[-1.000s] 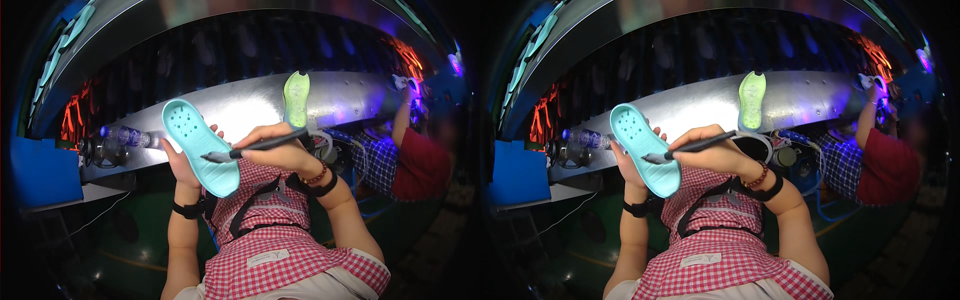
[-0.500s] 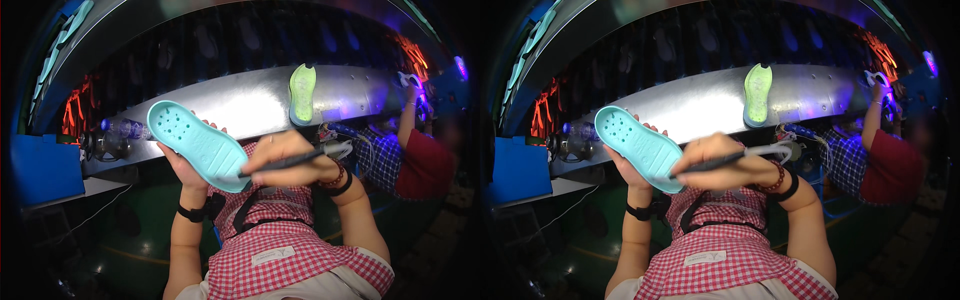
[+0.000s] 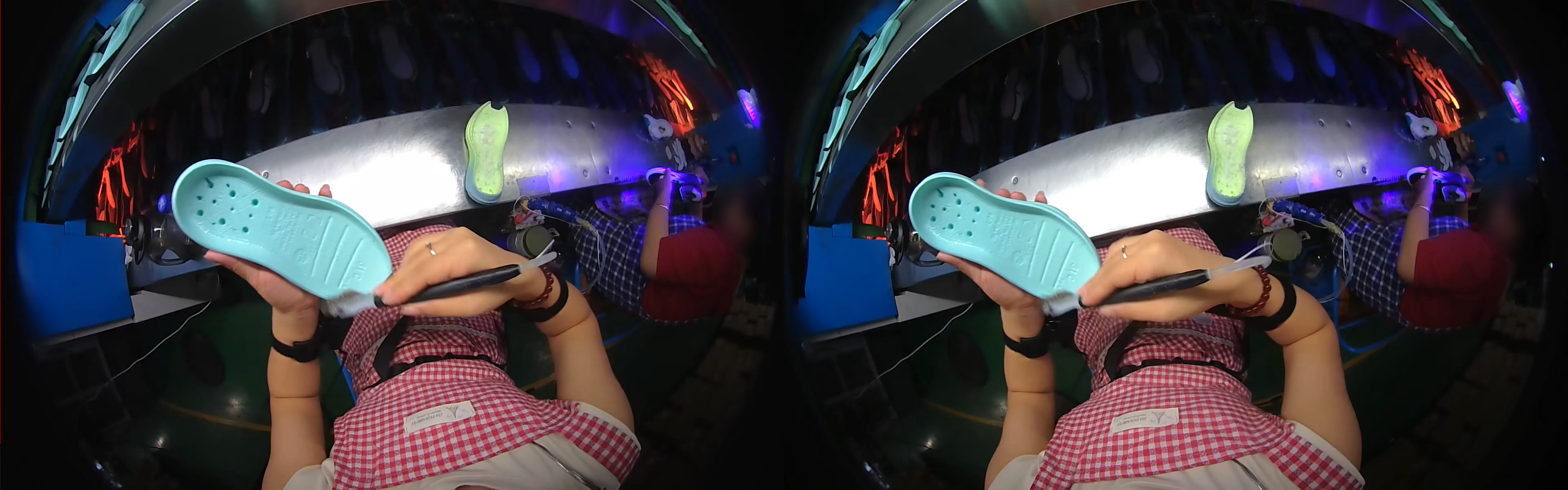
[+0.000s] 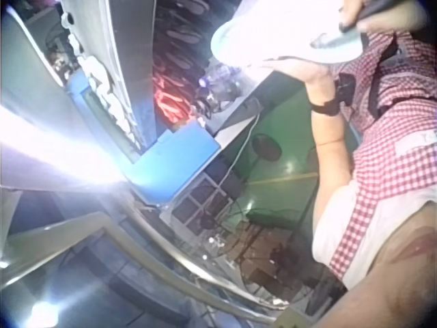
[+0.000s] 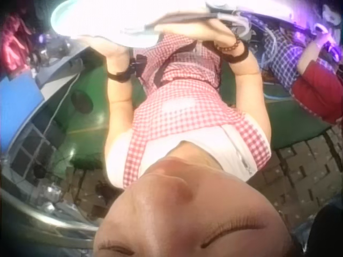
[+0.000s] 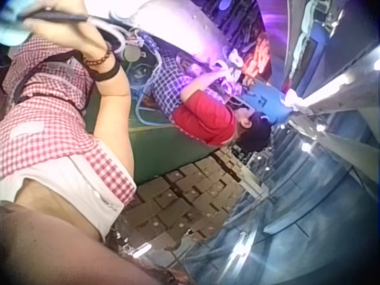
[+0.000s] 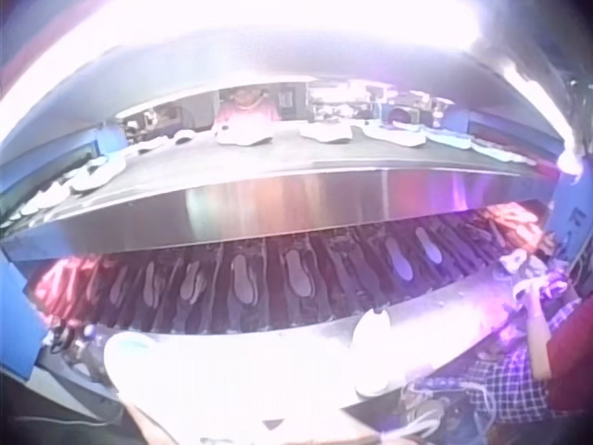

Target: Applying adhesive to a shoe sole using a brush.

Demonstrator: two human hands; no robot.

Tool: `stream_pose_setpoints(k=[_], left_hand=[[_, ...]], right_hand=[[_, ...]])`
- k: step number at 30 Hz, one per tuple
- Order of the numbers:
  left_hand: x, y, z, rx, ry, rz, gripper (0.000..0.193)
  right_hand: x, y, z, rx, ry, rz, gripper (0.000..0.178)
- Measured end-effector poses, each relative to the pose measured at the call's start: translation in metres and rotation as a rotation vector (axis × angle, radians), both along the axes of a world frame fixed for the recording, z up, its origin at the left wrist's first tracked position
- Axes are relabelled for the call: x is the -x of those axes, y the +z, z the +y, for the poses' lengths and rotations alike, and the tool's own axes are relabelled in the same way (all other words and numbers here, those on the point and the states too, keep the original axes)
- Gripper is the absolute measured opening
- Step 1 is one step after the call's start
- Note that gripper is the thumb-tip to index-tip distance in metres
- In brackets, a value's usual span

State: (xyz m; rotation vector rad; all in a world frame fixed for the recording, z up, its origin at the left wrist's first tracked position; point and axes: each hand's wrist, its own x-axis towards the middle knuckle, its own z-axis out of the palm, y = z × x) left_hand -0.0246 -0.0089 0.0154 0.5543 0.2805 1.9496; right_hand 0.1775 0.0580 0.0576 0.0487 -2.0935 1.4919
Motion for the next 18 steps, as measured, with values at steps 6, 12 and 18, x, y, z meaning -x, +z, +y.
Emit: stream_pose_setpoints(k=[6, 12, 18], left_hand=[[-0.001, 0.010, -0.002, 0.190, 0.112, 0.047, 0.096], [0.001, 0.018, -0.002, 0.012, 0.036, 0.098, 0.092], [-0.018, 0.032, -0.010, 0.147, -0.070, 0.159, 0.066]], right_hand=[[-0.010, -0.008, 0.013, 0.437, -0.166, -0.254, 0.025], [-0.005, -0.026, 0.010, 0.550, 0.040, 0.021, 0.022], [0.011, -0.033, -0.003, 1.199, -0.002, 0.167, 0.017]])
